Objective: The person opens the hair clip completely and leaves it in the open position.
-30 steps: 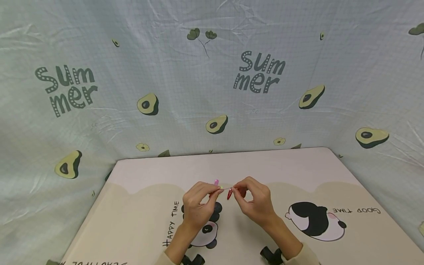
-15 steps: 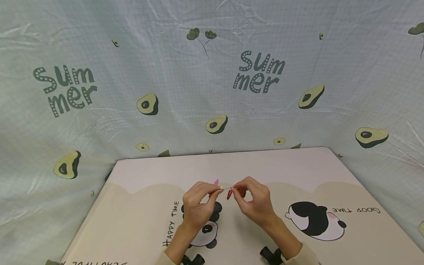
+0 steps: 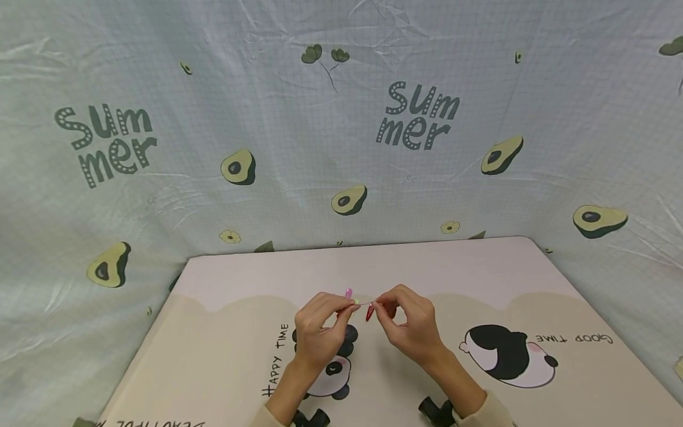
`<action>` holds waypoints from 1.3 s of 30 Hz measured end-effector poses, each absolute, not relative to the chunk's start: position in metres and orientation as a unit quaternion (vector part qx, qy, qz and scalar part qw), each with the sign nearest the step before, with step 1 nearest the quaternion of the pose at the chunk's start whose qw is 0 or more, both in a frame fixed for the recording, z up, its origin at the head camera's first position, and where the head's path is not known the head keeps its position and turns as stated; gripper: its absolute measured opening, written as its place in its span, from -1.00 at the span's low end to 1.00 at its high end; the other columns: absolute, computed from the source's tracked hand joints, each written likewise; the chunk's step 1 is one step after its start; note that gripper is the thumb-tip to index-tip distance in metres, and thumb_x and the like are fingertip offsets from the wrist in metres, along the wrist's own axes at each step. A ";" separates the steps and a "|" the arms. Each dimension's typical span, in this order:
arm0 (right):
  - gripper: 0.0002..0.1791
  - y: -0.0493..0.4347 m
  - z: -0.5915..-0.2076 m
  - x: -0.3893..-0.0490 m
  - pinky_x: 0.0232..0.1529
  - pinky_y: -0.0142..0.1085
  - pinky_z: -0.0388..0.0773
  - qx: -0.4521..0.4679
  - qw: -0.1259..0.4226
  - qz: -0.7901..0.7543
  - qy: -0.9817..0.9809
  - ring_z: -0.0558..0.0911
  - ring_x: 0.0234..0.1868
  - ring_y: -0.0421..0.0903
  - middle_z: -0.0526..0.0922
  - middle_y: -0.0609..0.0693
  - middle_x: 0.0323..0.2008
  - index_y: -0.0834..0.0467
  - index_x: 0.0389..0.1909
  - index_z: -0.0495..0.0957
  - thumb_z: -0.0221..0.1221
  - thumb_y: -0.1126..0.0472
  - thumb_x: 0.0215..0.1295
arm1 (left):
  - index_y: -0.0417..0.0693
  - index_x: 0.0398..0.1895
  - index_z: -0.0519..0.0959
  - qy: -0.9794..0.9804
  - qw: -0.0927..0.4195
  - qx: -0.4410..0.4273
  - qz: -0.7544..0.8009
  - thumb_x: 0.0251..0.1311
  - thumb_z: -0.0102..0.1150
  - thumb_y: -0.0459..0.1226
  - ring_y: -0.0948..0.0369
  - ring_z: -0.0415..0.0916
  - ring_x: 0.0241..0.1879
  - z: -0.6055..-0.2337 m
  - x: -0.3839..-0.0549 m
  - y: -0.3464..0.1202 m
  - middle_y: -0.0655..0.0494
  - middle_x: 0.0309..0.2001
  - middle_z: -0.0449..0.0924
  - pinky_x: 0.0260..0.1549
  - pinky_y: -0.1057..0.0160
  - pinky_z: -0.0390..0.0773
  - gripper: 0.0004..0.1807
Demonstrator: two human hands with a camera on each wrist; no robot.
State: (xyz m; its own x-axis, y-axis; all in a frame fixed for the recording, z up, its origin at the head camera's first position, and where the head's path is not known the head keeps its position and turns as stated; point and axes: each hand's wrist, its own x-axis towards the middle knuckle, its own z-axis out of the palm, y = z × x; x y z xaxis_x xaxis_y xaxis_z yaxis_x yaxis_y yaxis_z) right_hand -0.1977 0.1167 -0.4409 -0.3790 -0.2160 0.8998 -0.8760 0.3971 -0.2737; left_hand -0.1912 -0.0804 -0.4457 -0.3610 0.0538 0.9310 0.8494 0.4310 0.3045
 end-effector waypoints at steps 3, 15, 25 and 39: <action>-0.79 0.117 -0.441 -0.197 -0.48 -0.53 0.54 0.376 0.411 0.399 -0.728 0.50 -0.56 -0.25 0.60 -0.08 -0.51 0.17 -0.32 0.64 0.24 0.11 0.46 | -0.14 -0.35 0.77 -0.704 0.468 -0.321 -0.427 -0.06 0.53 -0.50 0.23 0.59 -0.49 -0.446 -0.191 -0.080 0.08 -0.46 0.73 -0.44 0.42 0.62 -0.80; -0.75 0.117 -0.443 -0.197 -0.45 -0.55 0.55 0.376 0.414 0.396 -0.728 0.52 -0.56 -0.24 0.60 -0.07 -0.50 0.19 -0.31 0.64 0.21 0.09 0.48 | -0.15 -0.35 0.77 -0.704 0.469 -0.320 -0.426 -0.07 0.54 -0.51 0.22 0.60 -0.48 -0.448 -0.192 -0.080 0.08 -0.46 0.73 -0.44 0.42 0.62 -0.79; -0.74 0.117 -0.443 -0.198 -0.45 -0.55 0.55 0.373 0.417 0.397 -0.728 0.52 -0.56 -0.24 0.61 -0.07 -0.50 0.19 -0.31 0.64 0.21 0.07 0.48 | -0.14 -0.34 0.77 -0.704 0.470 -0.321 -0.424 -0.05 0.54 -0.49 0.22 0.60 -0.48 -0.448 -0.193 -0.080 0.08 -0.46 0.73 -0.43 0.41 0.63 -0.80; -0.70 0.116 -0.443 -0.198 -0.46 -0.54 0.55 0.372 0.422 0.396 -0.726 0.51 -0.56 -0.24 0.60 -0.06 -0.51 0.19 -0.31 0.64 0.19 0.04 0.50 | -0.17 -0.35 0.76 -0.704 0.469 -0.321 -0.426 -0.05 0.53 -0.50 0.21 0.60 -0.48 -0.448 -0.192 -0.080 0.07 -0.46 0.74 -0.42 0.43 0.64 -0.81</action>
